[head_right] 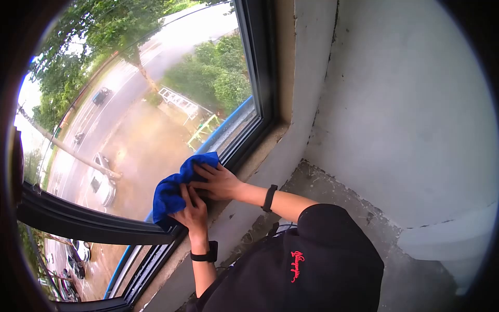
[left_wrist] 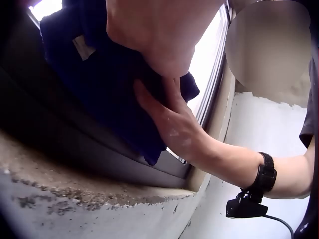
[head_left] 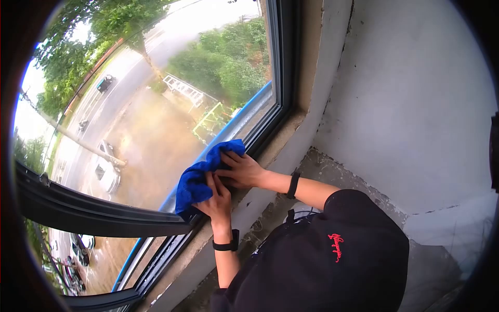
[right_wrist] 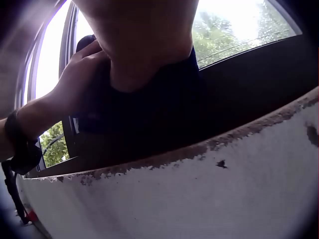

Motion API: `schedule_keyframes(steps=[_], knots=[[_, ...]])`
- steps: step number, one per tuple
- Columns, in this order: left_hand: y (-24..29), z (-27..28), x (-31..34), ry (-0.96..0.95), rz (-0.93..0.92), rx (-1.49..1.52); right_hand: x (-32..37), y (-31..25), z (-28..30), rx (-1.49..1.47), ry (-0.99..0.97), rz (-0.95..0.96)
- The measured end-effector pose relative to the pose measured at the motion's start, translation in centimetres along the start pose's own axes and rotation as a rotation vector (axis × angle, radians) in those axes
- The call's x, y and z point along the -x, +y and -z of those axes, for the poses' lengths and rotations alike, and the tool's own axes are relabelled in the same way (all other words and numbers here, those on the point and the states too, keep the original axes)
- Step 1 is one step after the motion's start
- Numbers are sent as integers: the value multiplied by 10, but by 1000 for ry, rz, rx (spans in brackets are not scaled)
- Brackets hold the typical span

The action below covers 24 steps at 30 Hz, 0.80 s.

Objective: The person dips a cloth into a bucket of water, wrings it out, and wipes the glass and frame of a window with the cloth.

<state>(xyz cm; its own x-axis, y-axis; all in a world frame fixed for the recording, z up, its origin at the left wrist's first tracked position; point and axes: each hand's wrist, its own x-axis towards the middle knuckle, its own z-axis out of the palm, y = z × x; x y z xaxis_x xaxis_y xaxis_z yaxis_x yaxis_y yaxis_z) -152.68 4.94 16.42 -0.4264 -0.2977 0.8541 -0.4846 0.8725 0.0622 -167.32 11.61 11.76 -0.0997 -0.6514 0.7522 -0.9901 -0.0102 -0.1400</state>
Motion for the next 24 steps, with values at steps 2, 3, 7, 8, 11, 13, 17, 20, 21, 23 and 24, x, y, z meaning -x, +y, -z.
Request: schedule_keyframes(steps=[2, 3, 7, 8, 11, 13, 17, 20, 21, 23, 24], knots=[[29, -17, -14, -54, -14, 13, 18, 35, 8, 53, -20, -59], [43, -25, -20, -110, -31, 32, 22, 51, 16, -15, 2, -96], [95, -73, -39, -207, -79, 136, 40, 113, 38, 15, 93, -253], [110, -85, -44, -190, -75, 163, 48, 133, 37, 25, 115, -233], [145, -116, -57, -173, -36, 158, 55, 172, 49, 16, 109, -190], [155, -131, -62, -194, -18, 128, 59, 187, 50, -31, 113, -167], [170, -150, -86, -199, -7, 84, 48, 210, 55, -74, 113, -141], [178, -147, -114, -146, -48, 24, 26, 208, 68, -126, 132, -150], [178, -144, -126, -128, -76, 27, 16, 205, 71, -120, 136, -163], [179, -135, -153, -83, -100, -42, -8, 201, 80, -149, 183, -149], [179, -130, -167, -17, -116, -76, -24, 201, 91, -156, 237, -110]])
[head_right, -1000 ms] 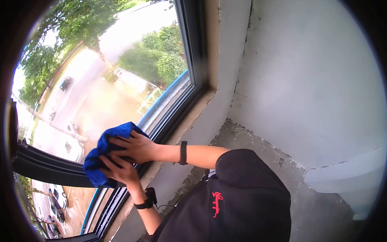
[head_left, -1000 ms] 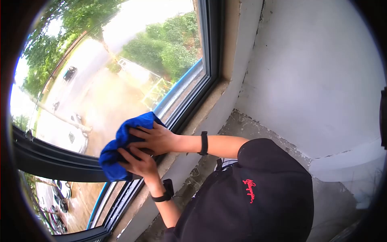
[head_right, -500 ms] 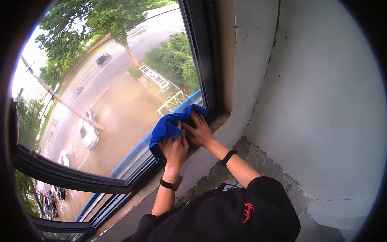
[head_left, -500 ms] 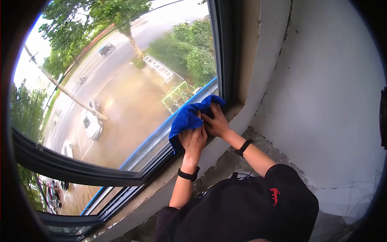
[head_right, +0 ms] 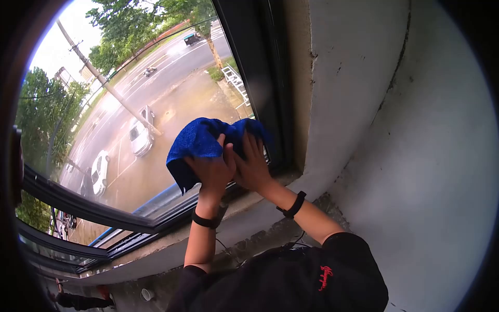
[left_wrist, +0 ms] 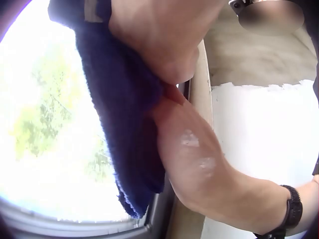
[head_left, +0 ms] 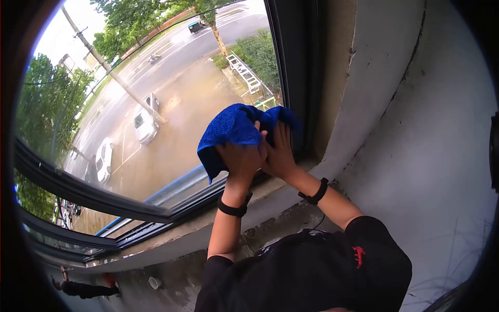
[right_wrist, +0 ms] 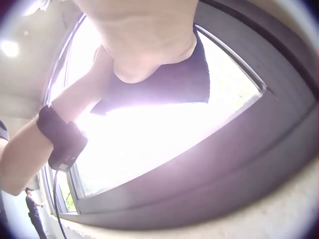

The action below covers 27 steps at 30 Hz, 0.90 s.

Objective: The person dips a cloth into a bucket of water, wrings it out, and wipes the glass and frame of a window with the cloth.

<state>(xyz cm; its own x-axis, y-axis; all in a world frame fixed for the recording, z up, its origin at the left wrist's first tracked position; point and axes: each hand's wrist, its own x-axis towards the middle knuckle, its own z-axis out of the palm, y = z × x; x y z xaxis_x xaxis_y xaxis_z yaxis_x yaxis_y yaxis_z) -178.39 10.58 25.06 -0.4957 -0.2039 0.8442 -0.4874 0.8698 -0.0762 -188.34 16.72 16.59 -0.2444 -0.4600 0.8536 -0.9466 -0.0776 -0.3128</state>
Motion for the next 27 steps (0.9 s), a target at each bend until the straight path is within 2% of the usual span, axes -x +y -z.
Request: schedule_keyframes(steps=[2, 7, 13, 16, 17, 19, 20, 24, 25, 27], knots=[[-6, 10, -29, 120, -30, -57, -34, -7, 8, -30, 86, 63], [-14, 48, -109, 352, -145, -127, -114, -31, 45, -67, 162, 140], [-18, 79, -185, 494, -235, -136, -186, -47, 68, -85, 277, 222], [-32, 91, -218, 594, -326, -163, -222, -55, 82, 49, 298, 289], [-27, 102, -225, 595, -326, -160, -235, -60, 95, 53, 297, 289], [-14, 125, -238, 565, -226, -205, -260, -72, 126, 117, 330, 413], [-17, 127, -246, 623, -294, -232, -269, -72, 134, -32, 306, 451], [-26, 134, -244, 620, -333, -285, -275, -66, 128, -20, 347, 523], [-26, 134, -236, 622, -326, -286, -268, -67, 125, 45, 333, 471], [-27, 132, -212, 471, -148, -307, -250, -74, 120, 110, 320, 427]])
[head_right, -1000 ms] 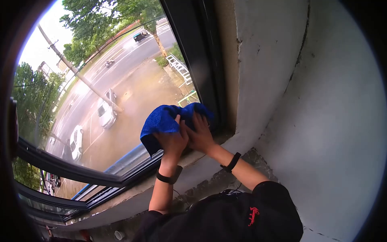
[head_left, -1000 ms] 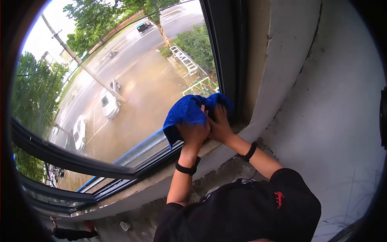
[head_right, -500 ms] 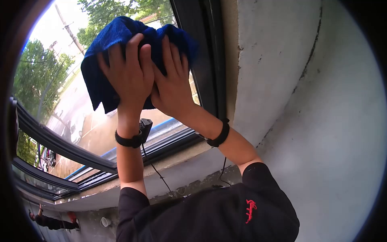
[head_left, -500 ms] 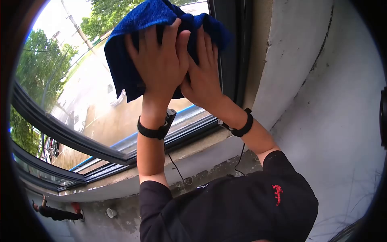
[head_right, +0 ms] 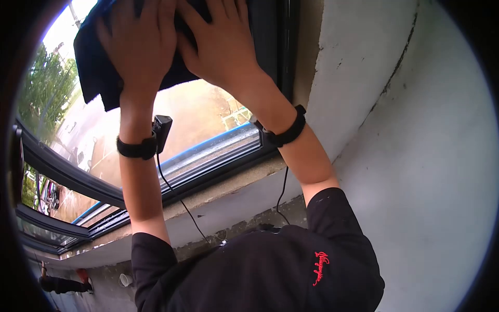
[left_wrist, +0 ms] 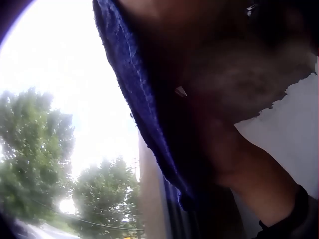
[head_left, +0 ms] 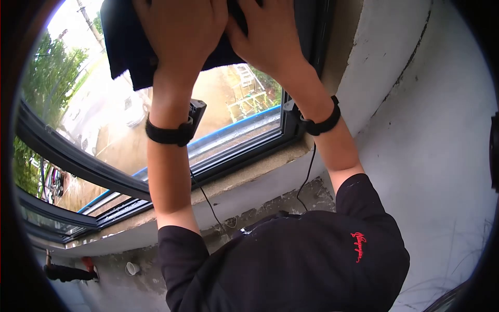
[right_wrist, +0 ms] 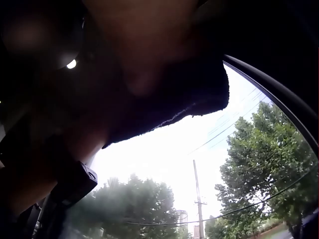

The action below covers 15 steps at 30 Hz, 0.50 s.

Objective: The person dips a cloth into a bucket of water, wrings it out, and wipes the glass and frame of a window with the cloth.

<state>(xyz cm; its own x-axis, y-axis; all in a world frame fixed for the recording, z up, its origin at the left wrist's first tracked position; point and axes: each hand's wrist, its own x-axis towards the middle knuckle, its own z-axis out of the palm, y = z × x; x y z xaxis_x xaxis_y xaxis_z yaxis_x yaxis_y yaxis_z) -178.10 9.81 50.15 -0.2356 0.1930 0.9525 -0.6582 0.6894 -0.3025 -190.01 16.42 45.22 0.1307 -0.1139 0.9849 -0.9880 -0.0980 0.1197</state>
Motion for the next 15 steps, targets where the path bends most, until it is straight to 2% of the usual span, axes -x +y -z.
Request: schedule_keyframes(steps=[2, 3, 4, 9, 11, 15], knots=[[-5, 2, 28, -7, 15, 28, 19, -17, -1, 95, -123, -102], [-10, -3, 52, 33, 8, 13, 42, -15, -19, 29, -45, -77], [-14, -6, 72, 76, 1, -6, 58, -20, -27, 21, -47, -72], [-21, 23, 161, -165, 151, -1, 122, -75, -55, 66, -193, -207], [-31, 36, 196, -210, 169, 19, 142, -99, -68, 48, -196, -194], [-57, 52, 267, -145, 291, 26, 166, -149, -89, 29, -244, -152]])
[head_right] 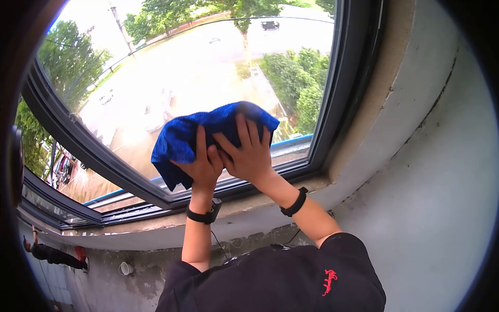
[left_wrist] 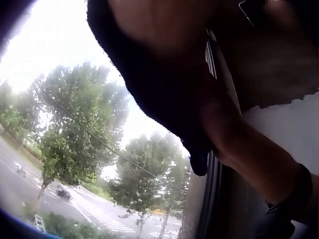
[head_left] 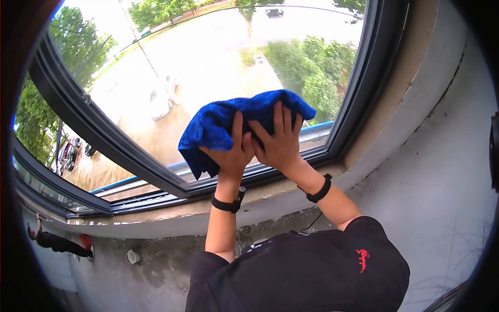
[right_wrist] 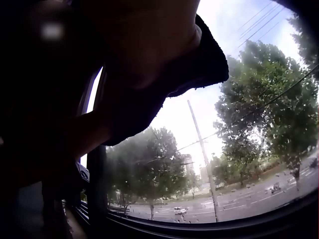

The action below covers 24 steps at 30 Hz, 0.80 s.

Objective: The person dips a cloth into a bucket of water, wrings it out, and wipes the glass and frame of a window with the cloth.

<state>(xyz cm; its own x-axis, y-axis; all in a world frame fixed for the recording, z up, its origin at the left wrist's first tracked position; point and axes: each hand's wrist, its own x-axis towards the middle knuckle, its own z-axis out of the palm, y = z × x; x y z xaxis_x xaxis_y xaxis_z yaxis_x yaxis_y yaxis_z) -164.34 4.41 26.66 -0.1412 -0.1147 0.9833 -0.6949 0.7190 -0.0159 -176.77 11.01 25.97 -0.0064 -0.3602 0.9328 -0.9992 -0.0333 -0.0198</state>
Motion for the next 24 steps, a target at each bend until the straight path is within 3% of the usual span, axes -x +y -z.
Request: schedule_keyframes(steps=[5, 8, 10, 14, 19, 21, 24], knots=[[-56, 8, 88, -30, 68, 23, 50, -53, -34, 6, -61, 10], [-76, 30, 127, -168, 37, -32, 96, -74, -56, -61, -279, -8], [-84, 41, 152, -346, 110, -64, 126, -83, -68, -70, -301, 19], [-92, 63, 189, -417, 251, 25, 151, -106, -70, -143, -293, 7], [-107, 73, 157, -300, 326, 57, 110, -130, -72, -241, -242, -41], [-125, 73, 113, -141, 311, 116, 55, -140, -65, -250, -214, 28], [-150, 89, 19, -22, 210, 215, -41, -151, -52, -270, 26, 131]])
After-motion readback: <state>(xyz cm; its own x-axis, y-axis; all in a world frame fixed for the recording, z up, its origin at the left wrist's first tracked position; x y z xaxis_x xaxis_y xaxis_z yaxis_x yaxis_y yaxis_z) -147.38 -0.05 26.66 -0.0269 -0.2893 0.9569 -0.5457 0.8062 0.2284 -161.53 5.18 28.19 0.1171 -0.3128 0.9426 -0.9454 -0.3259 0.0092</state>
